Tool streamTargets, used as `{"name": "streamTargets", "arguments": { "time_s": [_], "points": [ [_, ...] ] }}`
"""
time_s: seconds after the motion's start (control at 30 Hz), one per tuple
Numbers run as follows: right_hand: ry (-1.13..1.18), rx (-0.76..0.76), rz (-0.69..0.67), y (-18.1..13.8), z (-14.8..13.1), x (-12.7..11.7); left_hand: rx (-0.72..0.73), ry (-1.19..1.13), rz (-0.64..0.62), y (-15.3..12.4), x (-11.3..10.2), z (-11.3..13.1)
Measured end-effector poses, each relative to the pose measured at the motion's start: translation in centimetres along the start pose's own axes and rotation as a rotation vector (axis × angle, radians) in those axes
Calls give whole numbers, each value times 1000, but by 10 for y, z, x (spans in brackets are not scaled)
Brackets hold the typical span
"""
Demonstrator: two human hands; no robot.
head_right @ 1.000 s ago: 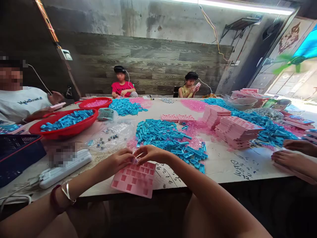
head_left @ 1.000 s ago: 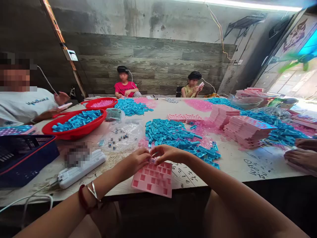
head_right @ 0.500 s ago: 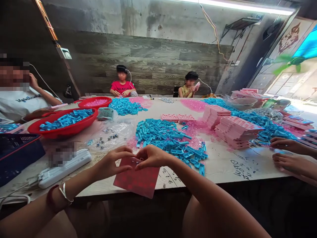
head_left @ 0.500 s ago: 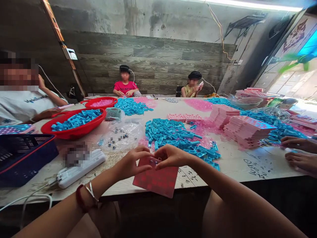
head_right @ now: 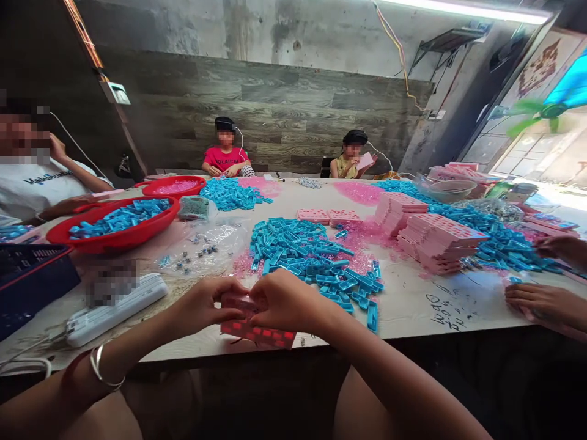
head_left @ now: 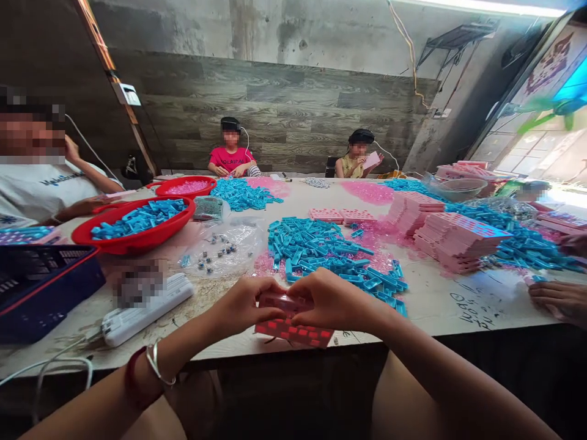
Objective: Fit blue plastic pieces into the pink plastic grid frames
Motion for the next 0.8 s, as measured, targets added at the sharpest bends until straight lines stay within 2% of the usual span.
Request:
{"name": "streamTargets", "arguments": {
  "time_s": [0.13, 0.3, 0.43, 0.57, 0.8],
  "points": [
    [-27, 34, 17, -6, -4, -1, 30, 173, 29, -4, 1, 19],
    [-113, 13, -2, -11, -11, -3, 11, 296, 42, -6, 3, 24],
    [-209, 26, -47, -14, -18, 1, -26, 323, 43, -8, 4, 26],
    [-299, 38, -4, -16, -19, 9, -22, 299, 45, -10, 4, 29],
    [-461, -43, 43, -14, -22, 18, -20, 307, 59, -13, 2, 29]
  ]
}}
Point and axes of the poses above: each hand's wrist, its own y-axis towards the middle knuckle, its own x-axis out of the palm, z = x × y, the point moved 5 cm from there along y, towards the middle knuckle, and after that the axes turned 15 degrees about -z, right-handed, at the moved point
